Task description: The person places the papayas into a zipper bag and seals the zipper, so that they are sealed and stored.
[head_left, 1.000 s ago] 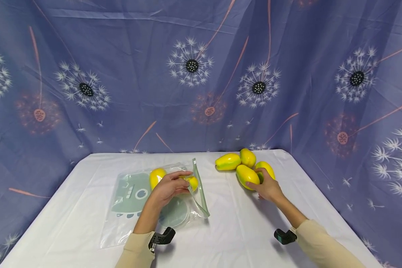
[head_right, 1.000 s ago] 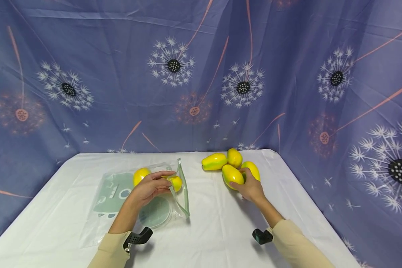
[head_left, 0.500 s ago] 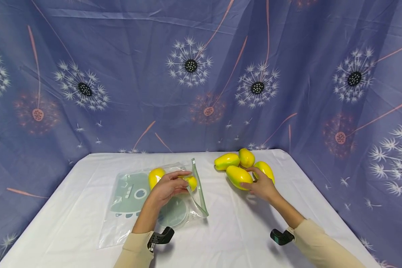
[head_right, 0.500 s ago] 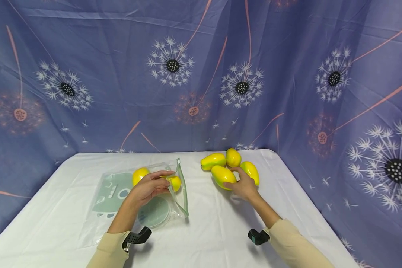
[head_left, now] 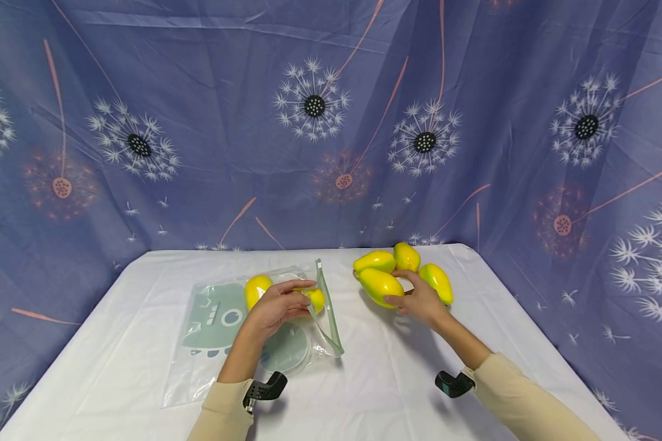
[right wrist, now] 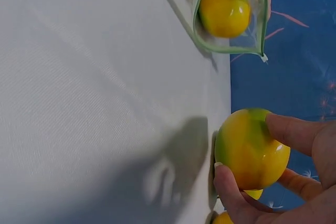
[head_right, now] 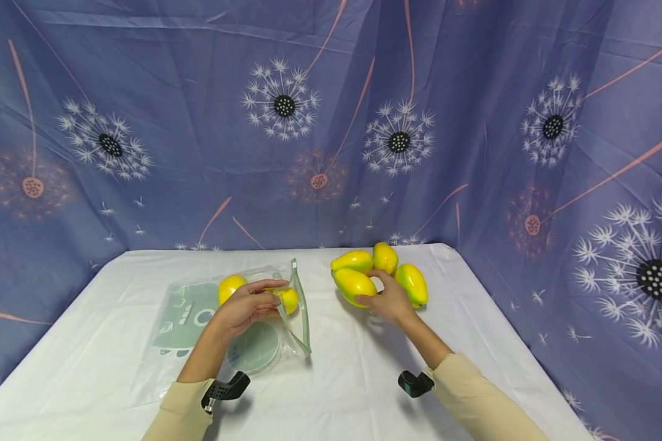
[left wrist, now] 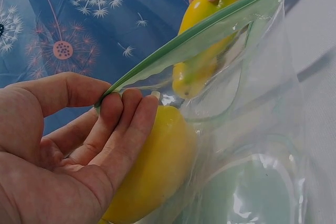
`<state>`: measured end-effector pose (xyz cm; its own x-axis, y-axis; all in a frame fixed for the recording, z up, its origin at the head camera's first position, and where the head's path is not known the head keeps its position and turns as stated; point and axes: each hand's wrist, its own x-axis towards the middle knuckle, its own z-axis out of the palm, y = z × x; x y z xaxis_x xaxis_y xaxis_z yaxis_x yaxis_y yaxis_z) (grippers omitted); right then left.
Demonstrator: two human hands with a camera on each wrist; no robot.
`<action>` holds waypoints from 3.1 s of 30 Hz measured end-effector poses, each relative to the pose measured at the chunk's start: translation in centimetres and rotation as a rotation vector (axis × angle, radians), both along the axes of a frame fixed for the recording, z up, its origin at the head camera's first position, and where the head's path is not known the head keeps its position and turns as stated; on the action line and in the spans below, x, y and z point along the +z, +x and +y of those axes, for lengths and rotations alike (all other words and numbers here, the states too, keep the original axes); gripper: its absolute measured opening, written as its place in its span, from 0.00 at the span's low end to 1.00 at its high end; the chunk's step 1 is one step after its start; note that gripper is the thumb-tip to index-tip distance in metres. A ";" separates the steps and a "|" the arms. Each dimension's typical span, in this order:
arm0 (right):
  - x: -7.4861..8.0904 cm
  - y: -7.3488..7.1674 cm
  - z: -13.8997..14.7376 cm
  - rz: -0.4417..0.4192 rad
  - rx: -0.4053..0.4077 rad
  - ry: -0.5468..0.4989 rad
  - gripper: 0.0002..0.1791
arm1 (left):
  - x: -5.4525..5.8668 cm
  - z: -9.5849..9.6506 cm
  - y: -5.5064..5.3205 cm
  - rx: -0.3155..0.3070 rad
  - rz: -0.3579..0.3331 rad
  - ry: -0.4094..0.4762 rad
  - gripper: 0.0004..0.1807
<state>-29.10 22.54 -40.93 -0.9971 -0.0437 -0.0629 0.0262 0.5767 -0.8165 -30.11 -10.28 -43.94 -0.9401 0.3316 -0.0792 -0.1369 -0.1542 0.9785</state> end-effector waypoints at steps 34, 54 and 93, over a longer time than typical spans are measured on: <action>0.5 0.1 -3.1 -0.113 0.150 -0.060 0.36 | 0.4 0.1 0.3 0.009 -0.022 0.004 0.29; 0.2 0.1 -4.1 -0.139 0.194 -0.005 0.35 | 0.6 0.2 -0.1 0.000 -0.014 0.000 0.29; -0.3 -0.3 -6.1 -0.092 0.183 -0.054 0.35 | 0.4 0.1 0.0 0.015 -0.016 -0.029 0.29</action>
<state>-29.42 16.39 -41.26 -0.9624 -0.2292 -0.1458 0.0007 0.5345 -0.8452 -30.08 -10.22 -43.58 -0.9434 0.3152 -0.1037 -0.1504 -0.1277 0.9803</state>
